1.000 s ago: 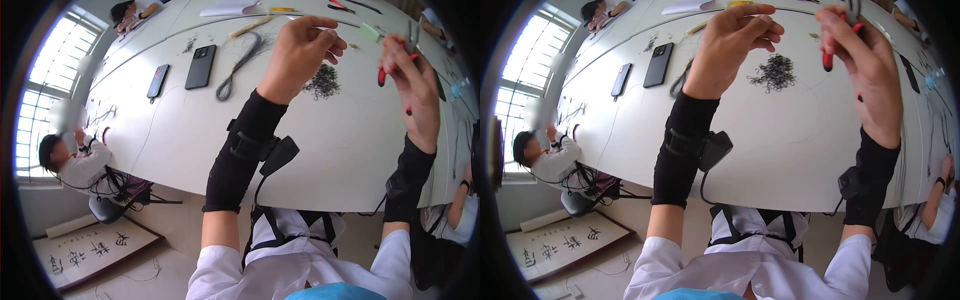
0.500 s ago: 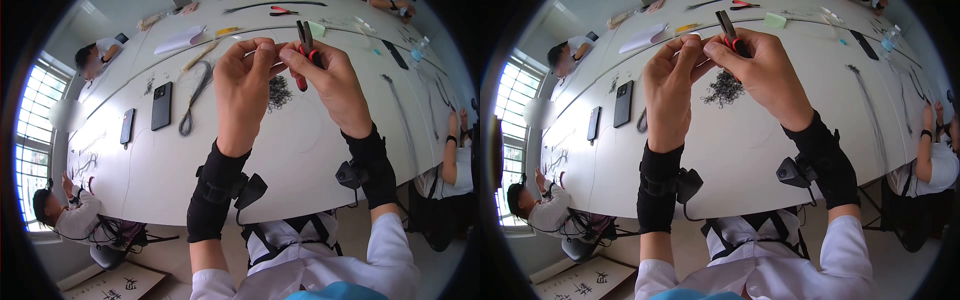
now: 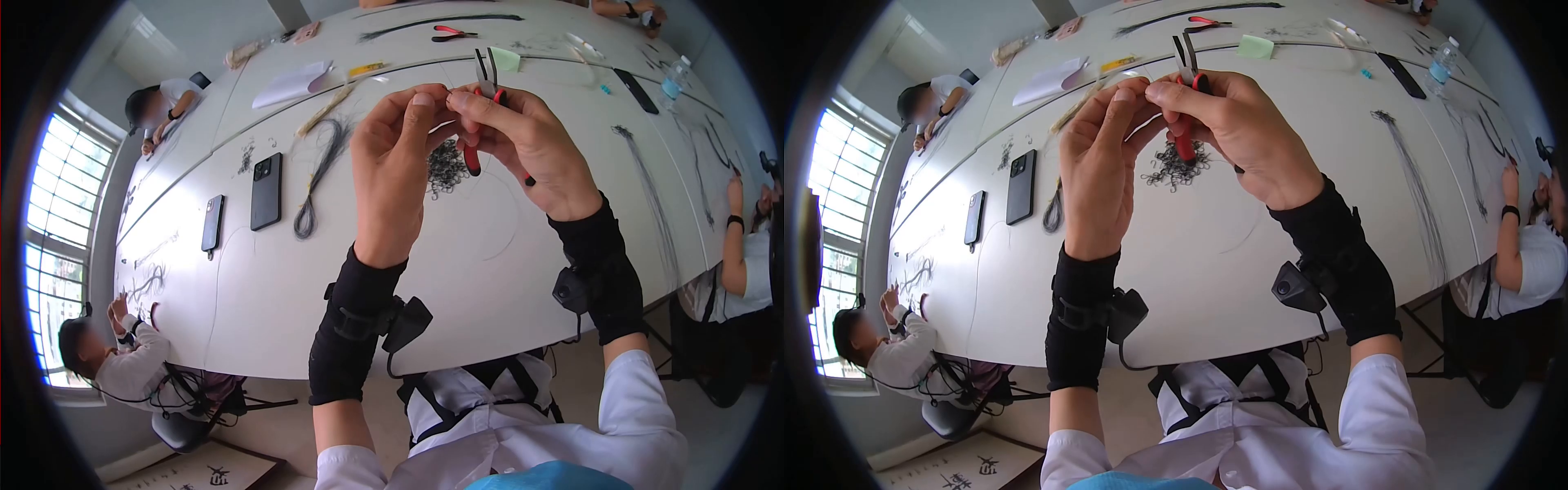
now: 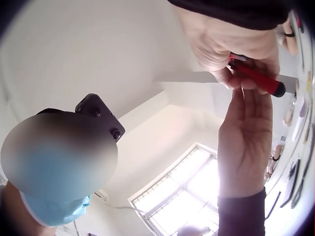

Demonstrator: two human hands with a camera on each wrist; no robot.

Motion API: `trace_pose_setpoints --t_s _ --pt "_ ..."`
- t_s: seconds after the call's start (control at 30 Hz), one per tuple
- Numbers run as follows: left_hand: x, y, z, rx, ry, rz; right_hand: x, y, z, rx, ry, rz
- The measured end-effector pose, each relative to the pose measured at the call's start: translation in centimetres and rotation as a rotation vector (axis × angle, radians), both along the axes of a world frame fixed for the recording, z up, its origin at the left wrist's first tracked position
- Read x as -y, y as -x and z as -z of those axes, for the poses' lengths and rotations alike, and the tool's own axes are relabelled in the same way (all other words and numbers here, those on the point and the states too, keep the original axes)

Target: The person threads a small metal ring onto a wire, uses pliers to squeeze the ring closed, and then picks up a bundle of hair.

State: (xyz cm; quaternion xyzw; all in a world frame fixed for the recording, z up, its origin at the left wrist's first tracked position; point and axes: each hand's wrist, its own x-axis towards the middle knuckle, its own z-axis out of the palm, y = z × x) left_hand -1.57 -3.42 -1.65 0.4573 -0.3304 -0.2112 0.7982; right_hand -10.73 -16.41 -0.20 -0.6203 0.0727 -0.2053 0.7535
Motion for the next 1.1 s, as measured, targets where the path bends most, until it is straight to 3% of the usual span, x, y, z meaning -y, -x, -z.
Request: trace_pose_setpoints --t_s 0.2,0.63,1.1 --pt "-0.2 -0.4 0.0 0.037 0.005 0.083 0.5 0.7 -0.5 -0.034 -0.073 -0.101" --pt "-0.6 -1.2 -0.4 0.034 0.053 0.268 1.5 1.0 -0.7 -0.071 -0.004 -0.165" --pt "-0.4 -1.6 0.0 0.079 0.044 0.242 1.8 1.6 -1.3 -0.114 0.048 -0.203"
